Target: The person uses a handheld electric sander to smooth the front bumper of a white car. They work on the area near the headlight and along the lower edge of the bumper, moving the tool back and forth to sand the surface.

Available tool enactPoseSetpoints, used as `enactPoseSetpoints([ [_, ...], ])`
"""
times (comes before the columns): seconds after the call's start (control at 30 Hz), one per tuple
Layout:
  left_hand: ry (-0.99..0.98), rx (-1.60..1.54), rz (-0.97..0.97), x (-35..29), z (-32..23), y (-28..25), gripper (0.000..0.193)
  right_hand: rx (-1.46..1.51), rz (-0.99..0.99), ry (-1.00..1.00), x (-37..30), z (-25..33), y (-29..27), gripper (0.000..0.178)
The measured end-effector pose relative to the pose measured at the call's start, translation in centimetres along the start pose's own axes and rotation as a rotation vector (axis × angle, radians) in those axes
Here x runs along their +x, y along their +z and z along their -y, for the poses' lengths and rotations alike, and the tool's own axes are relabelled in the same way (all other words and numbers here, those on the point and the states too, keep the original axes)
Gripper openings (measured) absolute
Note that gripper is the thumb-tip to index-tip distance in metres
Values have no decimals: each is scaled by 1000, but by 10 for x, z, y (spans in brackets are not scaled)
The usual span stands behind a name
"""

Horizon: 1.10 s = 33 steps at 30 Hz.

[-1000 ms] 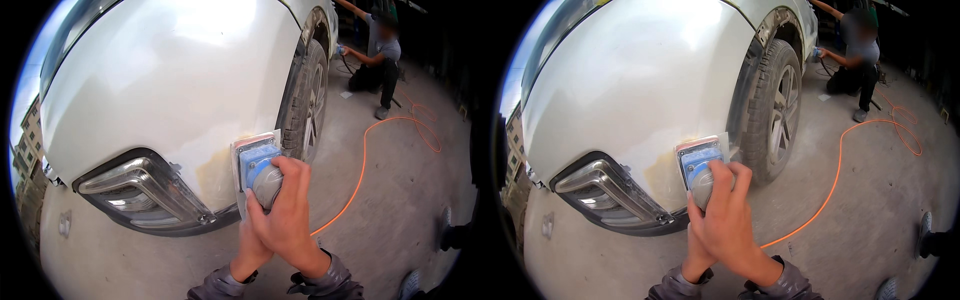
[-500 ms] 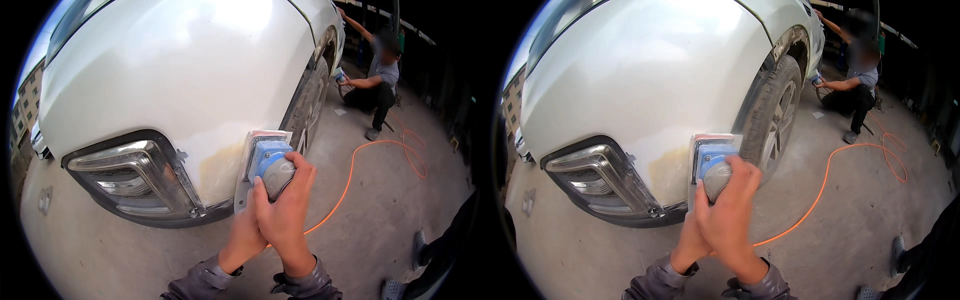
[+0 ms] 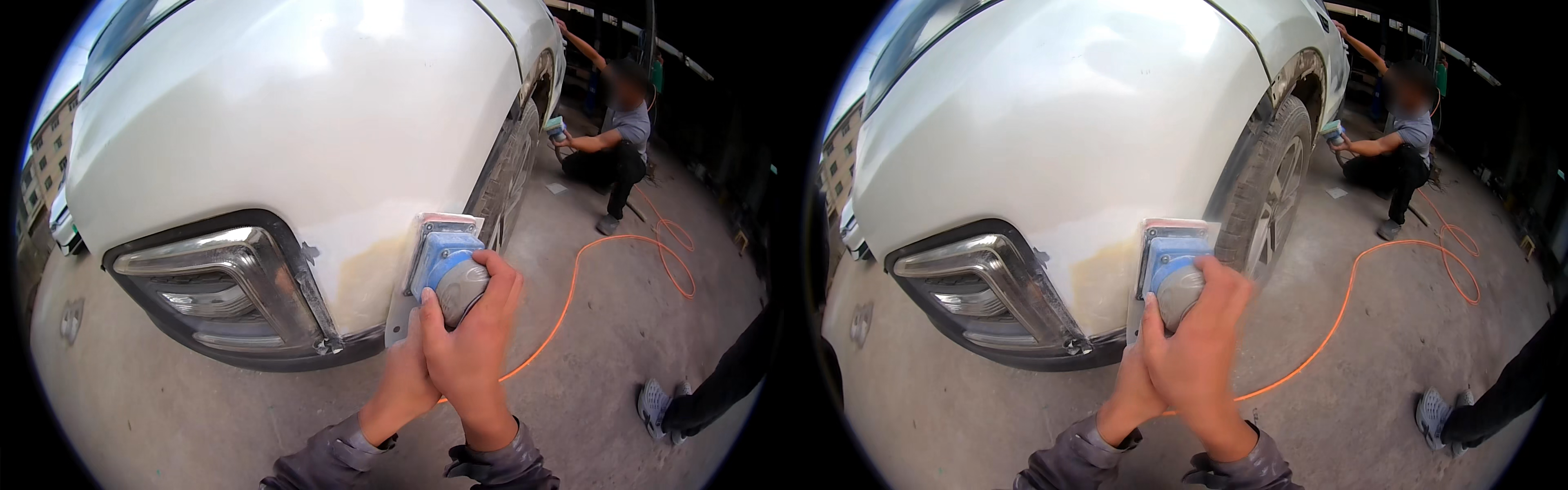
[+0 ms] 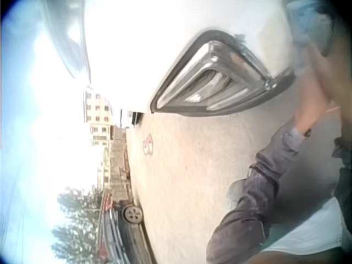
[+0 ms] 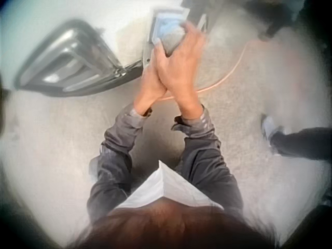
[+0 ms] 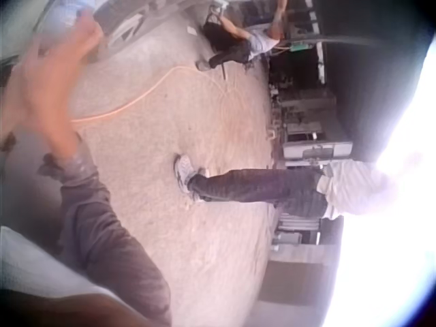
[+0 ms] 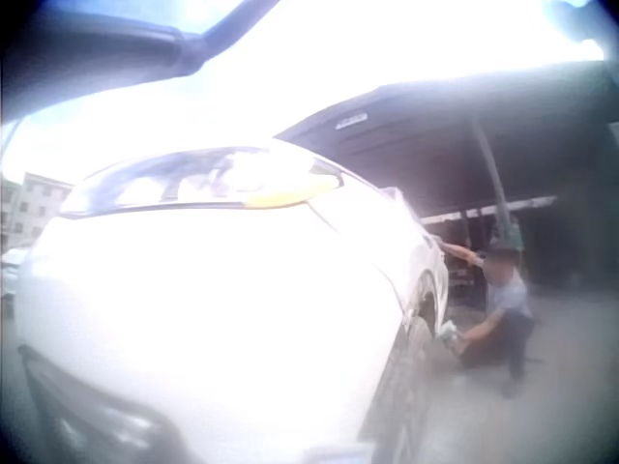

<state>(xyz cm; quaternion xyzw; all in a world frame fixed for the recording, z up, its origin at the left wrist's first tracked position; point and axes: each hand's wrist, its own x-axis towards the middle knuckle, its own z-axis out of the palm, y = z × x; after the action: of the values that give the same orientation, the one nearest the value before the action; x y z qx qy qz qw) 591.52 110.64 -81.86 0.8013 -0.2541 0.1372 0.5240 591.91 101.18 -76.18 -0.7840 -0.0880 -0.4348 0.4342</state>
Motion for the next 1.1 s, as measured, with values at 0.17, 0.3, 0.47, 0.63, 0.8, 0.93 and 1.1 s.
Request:
enactPoseSetpoints([
  [0.17,-14,37,16,1,2,1,64,77,-16,13,2,-3,4,57],
  [0.3,-52,14,-5,-8,3,4,70,17,63,-22,-4,-5,-1,61],
  [0.47,-40,46,-128,-33,19,15,78,57,125,-27,-25,-2,5,60],
  [0.63,-56,41,-78,-24,9,9,77,42,87,-42,-15,0,5,60],
  [0.8,-38,38,-14,2,5,14,70,45,7,-7,3,-7,1,59],
  [0.93,-48,99,-84,-6,2,15,60,11,32,-13,-5,-5,0,57],
  [1.1,22,101,-73,0,4,12,58,45,-6,8,-1,-4,4,57],
])
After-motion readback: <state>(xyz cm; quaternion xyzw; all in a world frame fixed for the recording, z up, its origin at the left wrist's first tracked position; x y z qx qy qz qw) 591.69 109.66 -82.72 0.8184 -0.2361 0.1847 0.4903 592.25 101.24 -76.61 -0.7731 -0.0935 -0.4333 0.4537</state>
